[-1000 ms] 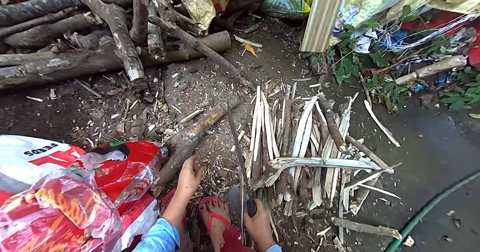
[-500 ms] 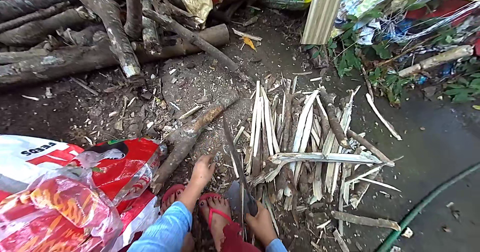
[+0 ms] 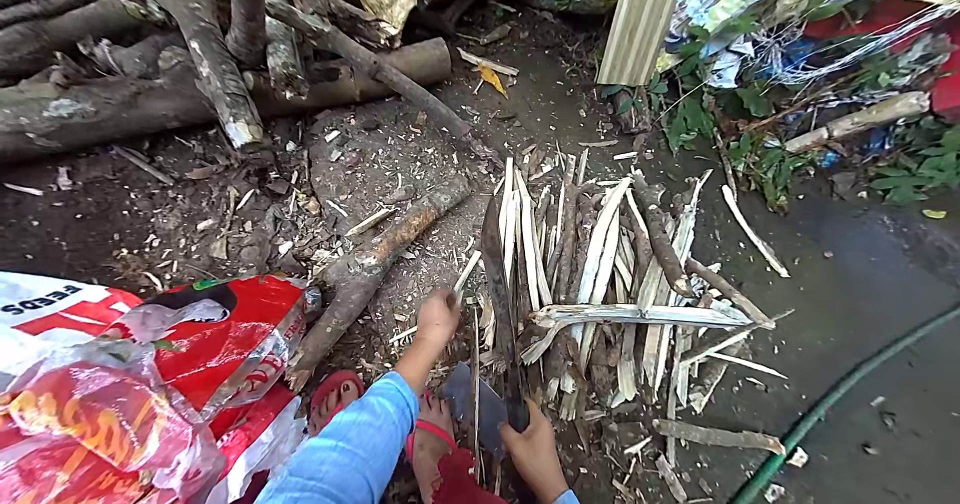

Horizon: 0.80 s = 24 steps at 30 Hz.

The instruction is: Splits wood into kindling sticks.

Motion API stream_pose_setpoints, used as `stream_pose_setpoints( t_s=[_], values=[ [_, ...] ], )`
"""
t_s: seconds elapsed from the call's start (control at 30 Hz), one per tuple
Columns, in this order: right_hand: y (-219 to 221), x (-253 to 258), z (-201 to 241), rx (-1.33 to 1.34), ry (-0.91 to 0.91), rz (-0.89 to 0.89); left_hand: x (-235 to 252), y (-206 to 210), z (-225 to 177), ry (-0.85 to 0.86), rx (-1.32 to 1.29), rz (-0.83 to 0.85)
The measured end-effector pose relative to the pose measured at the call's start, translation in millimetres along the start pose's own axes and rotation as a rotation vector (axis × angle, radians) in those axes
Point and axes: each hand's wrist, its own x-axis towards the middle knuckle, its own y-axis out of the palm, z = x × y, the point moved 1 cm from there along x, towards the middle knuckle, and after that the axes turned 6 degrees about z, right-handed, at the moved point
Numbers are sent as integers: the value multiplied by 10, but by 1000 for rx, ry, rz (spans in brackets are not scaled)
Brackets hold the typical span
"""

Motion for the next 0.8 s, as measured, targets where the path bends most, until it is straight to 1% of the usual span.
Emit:
stream_pose_setpoints(
  t_s=[0.07,0.1,0.13,0.23,0.3,0.4,0.63,0.7,0.8],
  values=[
    [9,-46,12,-47,-31,8,-143,-150,4,178,-20,-115],
    [19,-65,28,-75,-53,15,-172,-197,35,247,-9,-166],
    [35,-85,51,-101,-76,23,-167,-230,83,282,8,-187],
    [80,-113,110,-181,-136,45,-69,-242,262,276,41,-165],
    [110,-120,126,-228,-144,62,-40,-218,346,279,37,-182],
    [148,-109,105,-273,-102,94,-55,-188,385,308,36,-223],
    [141,-17,119,-307,-30,144,-78,-219,343,286,66,-195],
    [120,-37,144,-299,-44,139,-112,-241,304,330,74,-223],
    [114,-68,153,-324,-70,127,-130,-205,300,487,61,-361]
  ],
)
